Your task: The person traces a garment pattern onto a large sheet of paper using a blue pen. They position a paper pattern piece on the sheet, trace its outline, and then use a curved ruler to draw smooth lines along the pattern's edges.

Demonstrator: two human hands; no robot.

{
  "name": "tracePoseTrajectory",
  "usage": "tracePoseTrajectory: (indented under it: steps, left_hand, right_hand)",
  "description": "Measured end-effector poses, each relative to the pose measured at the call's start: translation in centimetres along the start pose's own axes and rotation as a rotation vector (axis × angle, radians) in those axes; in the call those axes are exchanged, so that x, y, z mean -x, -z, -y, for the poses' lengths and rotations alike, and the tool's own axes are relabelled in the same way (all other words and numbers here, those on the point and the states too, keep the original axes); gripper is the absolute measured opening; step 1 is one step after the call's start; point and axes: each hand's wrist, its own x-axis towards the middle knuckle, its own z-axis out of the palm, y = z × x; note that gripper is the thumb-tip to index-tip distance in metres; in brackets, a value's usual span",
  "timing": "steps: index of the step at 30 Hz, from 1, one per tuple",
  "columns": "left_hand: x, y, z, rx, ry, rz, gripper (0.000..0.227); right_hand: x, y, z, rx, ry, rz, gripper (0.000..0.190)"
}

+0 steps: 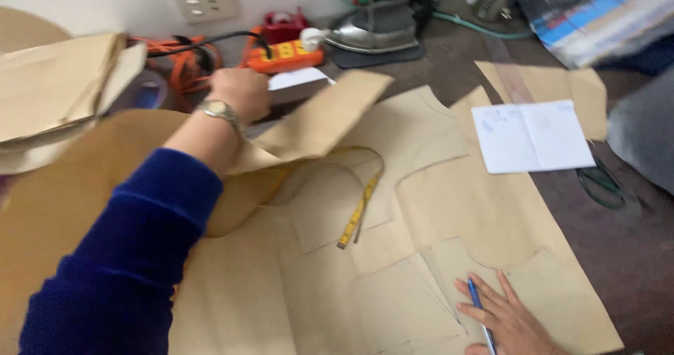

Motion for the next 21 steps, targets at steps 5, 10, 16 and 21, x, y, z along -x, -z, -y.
tracePoseTrajectory:
  steps: [5,10,16,21]
  left_hand:
    - [-15.3,-4.1,-1.6,-0.246,-0.253,-1.110,0.071]
    - [-9.2,-6.0,0.3,-0.111,-0.080,-0.320,0.063]
    - [-6.7,-8.1,2.1,-0.126,0.054,0.039,0.070]
    - [-9.6,-12.9,5.2,-0.286,0.007,-0.128,0.070]
  right_hand:
    - [-1.2,1.3,0.2,0.050,0.006,-0.047,0.096]
    - [-1.1,1.5,0.3,0.000,-0.021,-0.016,0.087]
    - [-1.3,1.6,0.3,-0.029,-0.028,-0.025,0.076]
    - [-0.9,1.3,0.3,-0.027,-0.038,-0.010,0.086]
